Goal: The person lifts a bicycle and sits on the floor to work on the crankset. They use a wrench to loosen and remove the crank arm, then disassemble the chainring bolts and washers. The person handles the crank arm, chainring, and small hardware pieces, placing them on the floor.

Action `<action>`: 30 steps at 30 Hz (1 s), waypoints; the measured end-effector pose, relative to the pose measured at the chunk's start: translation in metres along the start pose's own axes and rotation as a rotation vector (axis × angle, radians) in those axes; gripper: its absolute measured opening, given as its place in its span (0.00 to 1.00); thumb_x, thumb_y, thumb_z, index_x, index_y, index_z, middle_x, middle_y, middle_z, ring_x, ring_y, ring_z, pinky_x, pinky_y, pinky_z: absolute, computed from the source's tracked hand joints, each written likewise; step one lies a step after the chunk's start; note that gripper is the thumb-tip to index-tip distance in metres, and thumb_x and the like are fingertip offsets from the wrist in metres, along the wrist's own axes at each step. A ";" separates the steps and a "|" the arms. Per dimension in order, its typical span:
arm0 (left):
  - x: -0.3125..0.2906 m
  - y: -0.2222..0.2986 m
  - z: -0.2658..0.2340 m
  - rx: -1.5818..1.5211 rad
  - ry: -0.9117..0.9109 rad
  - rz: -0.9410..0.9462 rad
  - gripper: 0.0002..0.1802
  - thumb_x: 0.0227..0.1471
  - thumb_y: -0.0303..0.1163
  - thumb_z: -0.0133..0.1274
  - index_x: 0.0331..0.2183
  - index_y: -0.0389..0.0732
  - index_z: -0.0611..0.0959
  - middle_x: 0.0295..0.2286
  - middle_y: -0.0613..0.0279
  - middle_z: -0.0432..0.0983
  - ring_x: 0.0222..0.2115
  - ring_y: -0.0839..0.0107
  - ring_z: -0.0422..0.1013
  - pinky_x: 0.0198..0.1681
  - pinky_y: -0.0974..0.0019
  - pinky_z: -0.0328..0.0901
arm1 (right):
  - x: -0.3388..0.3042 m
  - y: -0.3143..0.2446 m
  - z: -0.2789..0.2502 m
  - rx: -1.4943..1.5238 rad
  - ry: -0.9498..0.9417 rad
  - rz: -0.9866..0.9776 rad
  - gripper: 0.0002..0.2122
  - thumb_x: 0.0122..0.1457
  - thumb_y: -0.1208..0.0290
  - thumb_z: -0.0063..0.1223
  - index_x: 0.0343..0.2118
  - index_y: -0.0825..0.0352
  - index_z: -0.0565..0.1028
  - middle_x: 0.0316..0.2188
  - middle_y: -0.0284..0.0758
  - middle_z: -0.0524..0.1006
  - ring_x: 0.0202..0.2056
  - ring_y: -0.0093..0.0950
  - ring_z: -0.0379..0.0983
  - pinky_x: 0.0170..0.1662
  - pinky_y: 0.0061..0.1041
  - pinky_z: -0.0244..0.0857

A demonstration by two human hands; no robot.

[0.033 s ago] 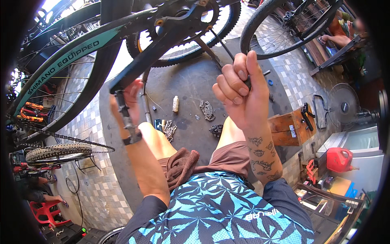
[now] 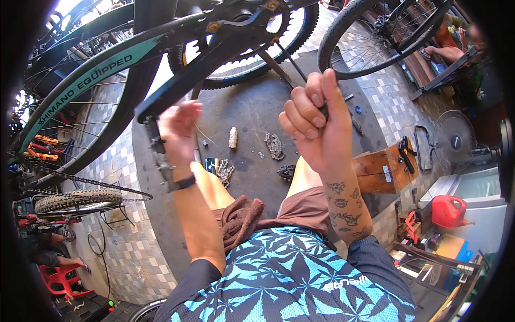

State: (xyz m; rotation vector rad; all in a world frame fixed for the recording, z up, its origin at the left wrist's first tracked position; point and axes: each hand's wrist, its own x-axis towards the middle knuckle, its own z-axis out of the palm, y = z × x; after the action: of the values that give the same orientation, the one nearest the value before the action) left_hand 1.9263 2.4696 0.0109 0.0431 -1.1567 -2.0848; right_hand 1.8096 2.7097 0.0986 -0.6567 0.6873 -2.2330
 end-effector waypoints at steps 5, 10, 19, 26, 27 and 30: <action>0.019 -0.064 0.052 0.058 -0.216 0.016 0.34 0.63 0.37 0.57 0.64 0.37 0.66 0.58 0.46 0.72 0.62 0.55 0.67 0.63 0.51 0.64 | -0.004 0.019 0.000 0.215 0.033 0.051 0.20 0.78 0.54 0.32 0.28 0.59 0.62 0.16 0.22 0.57 0.16 0.17 0.55 0.25 0.22 0.58; 0.068 -0.052 0.091 0.015 -0.218 0.115 0.14 0.64 0.34 0.58 0.47 0.37 0.84 0.43 0.54 0.84 0.43 0.53 0.82 0.50 0.56 0.77 | 0.000 0.023 0.003 0.235 0.109 0.041 0.20 0.78 0.54 0.33 0.27 0.58 0.61 0.16 0.22 0.57 0.16 0.17 0.56 0.26 0.24 0.60; 0.080 -0.064 0.085 -0.006 -0.240 0.190 0.12 0.65 0.30 0.56 0.48 0.37 0.84 0.43 0.55 0.84 0.44 0.54 0.81 0.51 0.47 0.78 | 0.007 0.022 0.001 -0.030 0.238 -0.026 0.22 0.76 0.51 0.37 0.24 0.57 0.59 0.12 0.22 0.53 0.11 0.18 0.51 0.18 0.27 0.61; 0.085 -0.035 0.085 0.133 -0.499 -0.105 0.22 0.68 0.39 0.51 0.59 0.42 0.78 0.57 0.56 0.76 0.56 0.51 0.73 0.61 0.51 0.66 | 0.012 0.011 0.000 -0.271 0.262 -0.114 0.23 0.75 0.52 0.39 0.22 0.58 0.58 0.11 0.24 0.54 0.09 0.19 0.51 0.15 0.28 0.62; 0.084 -0.033 0.086 0.141 -0.509 -0.100 0.22 0.68 0.39 0.51 0.59 0.42 0.78 0.57 0.57 0.76 0.57 0.52 0.73 0.61 0.51 0.65 | 0.011 0.011 0.001 -0.286 0.246 -0.124 0.23 0.75 0.52 0.39 0.21 0.58 0.58 0.11 0.24 0.54 0.09 0.19 0.51 0.15 0.28 0.62; 0.083 -0.032 0.092 0.143 -0.526 -0.098 0.21 0.68 0.39 0.51 0.59 0.43 0.78 0.57 0.60 0.76 0.57 0.55 0.73 0.61 0.52 0.64 | 0.011 0.010 0.003 -0.330 0.253 -0.148 0.24 0.75 0.52 0.41 0.21 0.59 0.59 0.11 0.25 0.54 0.08 0.18 0.51 0.15 0.27 0.61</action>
State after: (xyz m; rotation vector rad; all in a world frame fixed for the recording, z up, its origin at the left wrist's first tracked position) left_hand 1.8144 2.4943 0.0672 -0.4110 -1.6402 -2.1596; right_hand 1.8092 2.6944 0.0968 -0.6023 1.1868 -2.3862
